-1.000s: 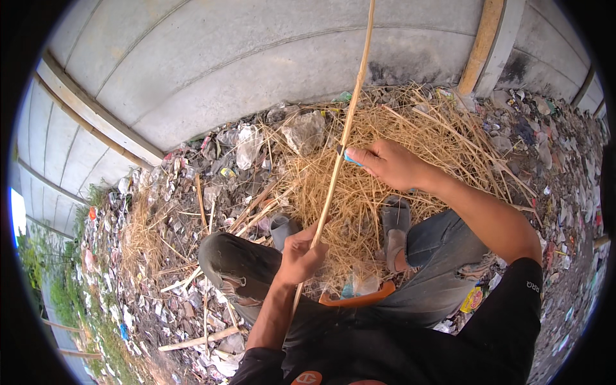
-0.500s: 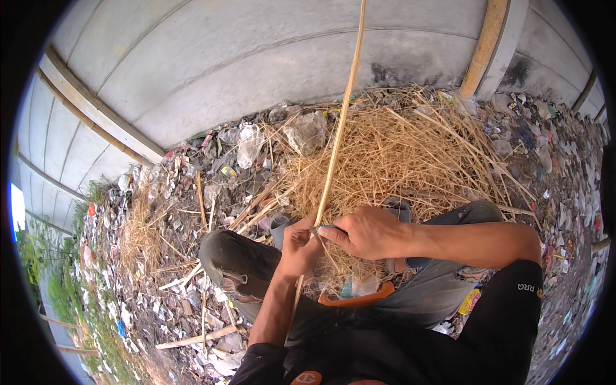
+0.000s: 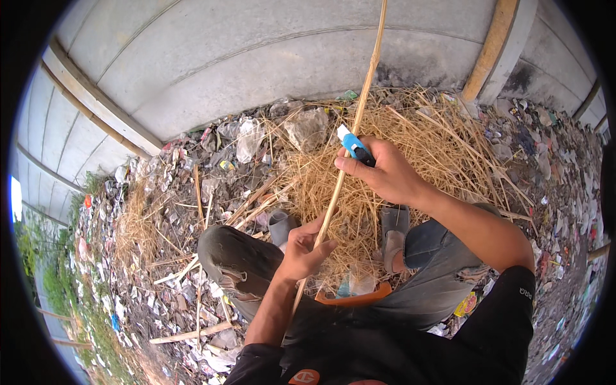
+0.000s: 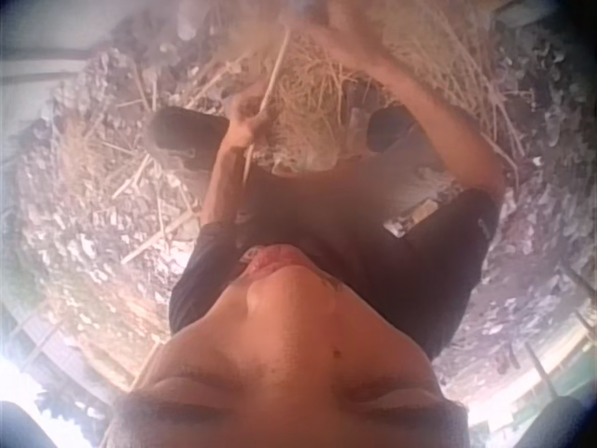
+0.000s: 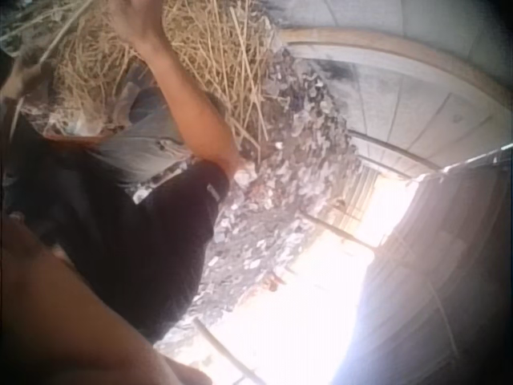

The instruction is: The person sits on the ground and uses a knife to split a long bamboo stick into thin strips. They hold the stick with one hand and use the knife to shave and split the material, creating a pile of bamboo strips.

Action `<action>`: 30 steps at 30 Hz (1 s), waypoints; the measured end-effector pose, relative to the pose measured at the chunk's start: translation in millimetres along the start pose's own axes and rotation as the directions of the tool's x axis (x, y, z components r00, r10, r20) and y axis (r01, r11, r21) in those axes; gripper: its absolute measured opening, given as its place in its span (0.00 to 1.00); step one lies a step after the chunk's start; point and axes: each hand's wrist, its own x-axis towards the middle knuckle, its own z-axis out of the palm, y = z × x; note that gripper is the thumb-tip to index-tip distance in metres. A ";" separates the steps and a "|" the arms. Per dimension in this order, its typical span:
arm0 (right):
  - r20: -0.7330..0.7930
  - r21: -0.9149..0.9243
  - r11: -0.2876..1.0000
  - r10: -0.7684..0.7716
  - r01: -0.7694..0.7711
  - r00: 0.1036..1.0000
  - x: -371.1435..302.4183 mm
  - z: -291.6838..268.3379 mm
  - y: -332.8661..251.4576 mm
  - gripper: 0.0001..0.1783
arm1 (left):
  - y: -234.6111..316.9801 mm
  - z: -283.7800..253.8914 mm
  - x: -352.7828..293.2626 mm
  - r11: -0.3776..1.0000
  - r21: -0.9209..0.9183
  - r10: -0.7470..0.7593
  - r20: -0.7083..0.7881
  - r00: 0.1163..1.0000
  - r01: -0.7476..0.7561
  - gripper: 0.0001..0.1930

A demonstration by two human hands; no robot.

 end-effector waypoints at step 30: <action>-0.035 -0.668 0.744 -0.066 0.025 0.997 7.7 -28.7 -1.4 0.42 | -9.4 2.2 -2.2 0.999 0.039 0.026 -0.080 0.996 -0.023 0.27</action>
